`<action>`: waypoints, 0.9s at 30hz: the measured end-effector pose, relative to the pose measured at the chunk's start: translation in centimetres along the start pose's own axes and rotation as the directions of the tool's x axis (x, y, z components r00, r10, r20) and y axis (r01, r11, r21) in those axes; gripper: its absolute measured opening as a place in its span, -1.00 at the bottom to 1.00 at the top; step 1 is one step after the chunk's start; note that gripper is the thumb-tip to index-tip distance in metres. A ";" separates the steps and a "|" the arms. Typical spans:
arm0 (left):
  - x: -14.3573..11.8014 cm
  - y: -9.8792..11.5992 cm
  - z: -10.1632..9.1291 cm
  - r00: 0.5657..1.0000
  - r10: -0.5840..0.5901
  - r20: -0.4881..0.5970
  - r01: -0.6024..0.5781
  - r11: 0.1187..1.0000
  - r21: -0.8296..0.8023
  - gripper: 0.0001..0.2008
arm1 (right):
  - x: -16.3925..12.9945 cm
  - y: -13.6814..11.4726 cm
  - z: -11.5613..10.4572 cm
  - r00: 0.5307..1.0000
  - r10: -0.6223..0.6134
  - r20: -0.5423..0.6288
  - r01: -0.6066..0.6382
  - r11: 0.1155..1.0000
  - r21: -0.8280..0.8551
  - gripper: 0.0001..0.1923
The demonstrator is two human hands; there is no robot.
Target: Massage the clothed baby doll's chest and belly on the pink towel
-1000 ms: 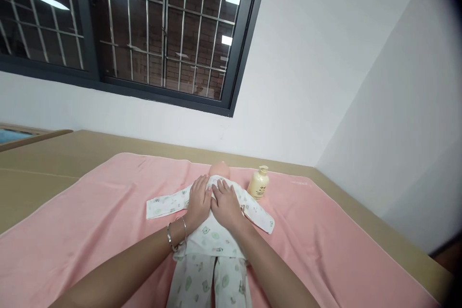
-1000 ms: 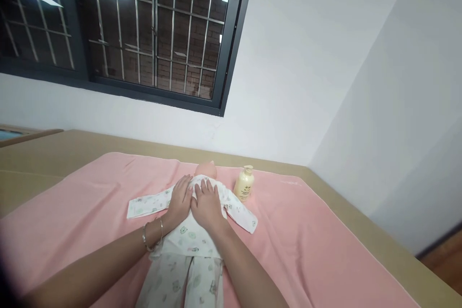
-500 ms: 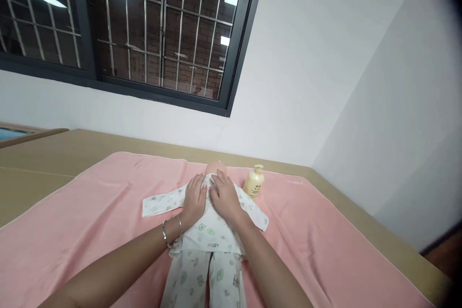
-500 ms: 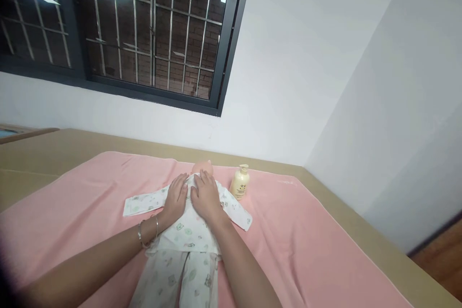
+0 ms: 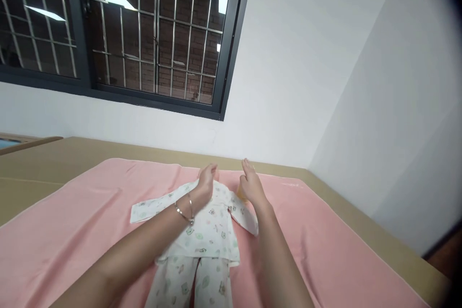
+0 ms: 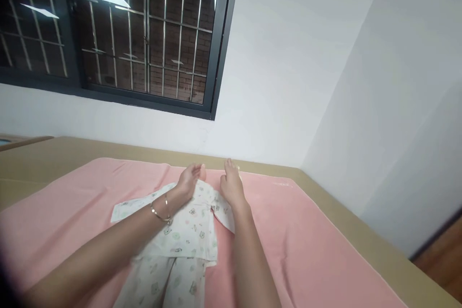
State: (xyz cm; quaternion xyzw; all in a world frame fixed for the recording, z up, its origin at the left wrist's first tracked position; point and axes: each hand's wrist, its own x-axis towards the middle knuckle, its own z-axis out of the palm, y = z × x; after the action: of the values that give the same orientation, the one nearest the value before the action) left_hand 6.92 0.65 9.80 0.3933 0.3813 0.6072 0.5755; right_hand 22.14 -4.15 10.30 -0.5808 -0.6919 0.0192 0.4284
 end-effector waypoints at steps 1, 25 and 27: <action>0.4 0.1 1.4 0.994 -0.105 0.031 0.107 0.993 -0.043 -0.70 | 0.1 0.7 0.0 1.000 0.006 0.000 -0.006 1.000 0.000 -0.30; -4.6 3.9 -3.7 0.730 -0.557 0.395 0.661 0.724 -0.200 -0.38 | 0.3 3.7 3.0 0.970 0.233 -0.075 -0.245 0.915 -0.321 -0.40; -5.0 4.8 -4.5 0.741 -0.537 0.403 0.652 0.718 -0.244 -0.37 | 1.1 4.8 2.9 0.959 0.276 -0.067 -0.284 0.930 -0.234 -0.43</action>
State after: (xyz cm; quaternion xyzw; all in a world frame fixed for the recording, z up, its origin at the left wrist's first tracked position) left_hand 1.03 -4.58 12.21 0.2205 0.2738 0.3791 0.8559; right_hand 24.20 -0.33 6.55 -0.7214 -0.5920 -0.0135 0.3590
